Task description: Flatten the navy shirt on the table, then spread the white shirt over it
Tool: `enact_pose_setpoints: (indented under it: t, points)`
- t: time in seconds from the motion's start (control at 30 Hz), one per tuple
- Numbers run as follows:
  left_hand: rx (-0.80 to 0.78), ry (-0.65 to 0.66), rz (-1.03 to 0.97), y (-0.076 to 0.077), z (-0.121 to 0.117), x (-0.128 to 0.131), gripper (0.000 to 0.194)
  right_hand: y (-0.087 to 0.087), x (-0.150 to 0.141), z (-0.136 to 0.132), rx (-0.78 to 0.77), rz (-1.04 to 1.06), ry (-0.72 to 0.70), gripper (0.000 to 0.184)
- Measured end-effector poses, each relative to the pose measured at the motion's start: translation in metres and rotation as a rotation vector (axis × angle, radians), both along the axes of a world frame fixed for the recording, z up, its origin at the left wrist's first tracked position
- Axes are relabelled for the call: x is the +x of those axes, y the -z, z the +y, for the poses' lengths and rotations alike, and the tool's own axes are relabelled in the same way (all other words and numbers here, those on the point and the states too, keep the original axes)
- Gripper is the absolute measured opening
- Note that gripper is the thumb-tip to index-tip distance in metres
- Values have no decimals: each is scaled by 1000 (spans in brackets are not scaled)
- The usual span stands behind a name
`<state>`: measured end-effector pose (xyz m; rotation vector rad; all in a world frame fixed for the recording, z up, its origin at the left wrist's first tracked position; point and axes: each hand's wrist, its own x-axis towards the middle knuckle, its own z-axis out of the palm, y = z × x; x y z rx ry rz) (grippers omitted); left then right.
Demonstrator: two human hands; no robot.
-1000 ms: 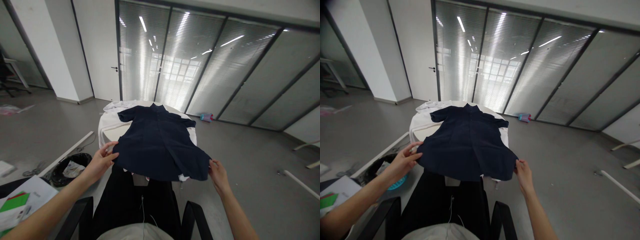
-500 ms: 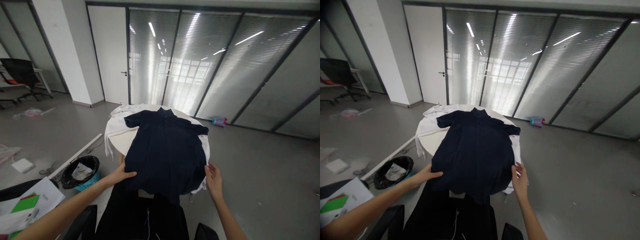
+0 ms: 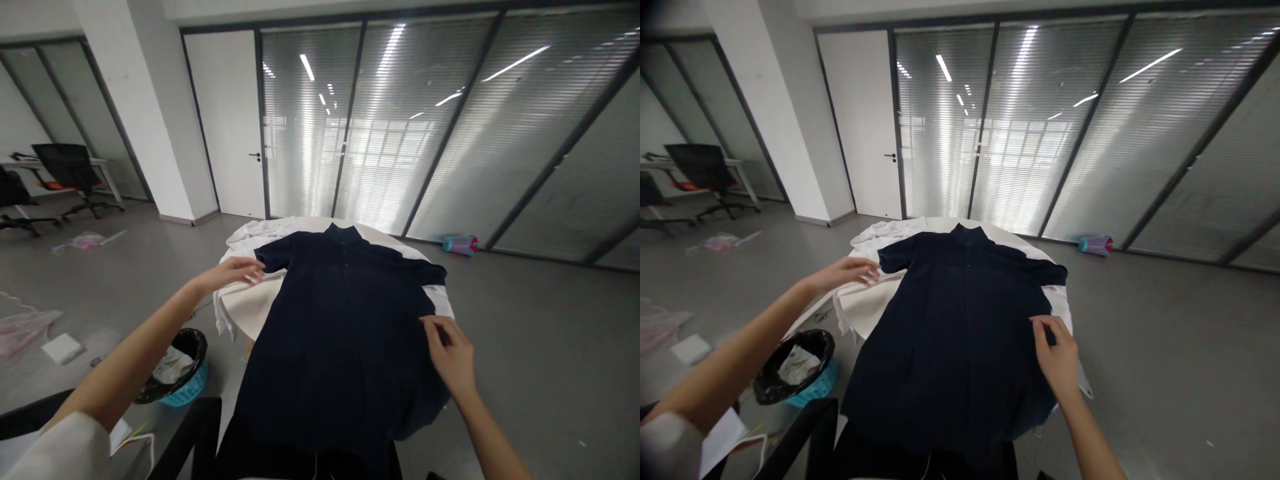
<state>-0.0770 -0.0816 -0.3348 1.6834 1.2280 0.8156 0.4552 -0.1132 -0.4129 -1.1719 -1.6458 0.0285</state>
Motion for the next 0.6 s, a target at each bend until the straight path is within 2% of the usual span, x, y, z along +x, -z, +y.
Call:
enact_pose_setpoints:
  t: [0.07,0.1,0.17,0.27,0.4,0.5,0.6]
  points:
    - [148,-537,210,5,47,-18,56,-3,-7,6,-26,-6,-38,21]
    - [163,-669,265,10,68,-26,61,-5,-11,9,-32,-11,-59,21]
    - [150,-827,347,22,101,-40,70,-11,-17,14,-33,-26,-94,20]
    - [103,-910,412,37,132,-52,80,-25,-20,22,-23,-68,-134,19]
    - [125,-989,515,45,164,-56,86,-42,-17,34,6,-120,-158,16]
    - [121,-937,670,46,190,-56,89,-45,-15,43,21,-135,-152,15]
    - [1,-864,717,48,209,-58,81,-40,-17,50,9,-137,-154,15]
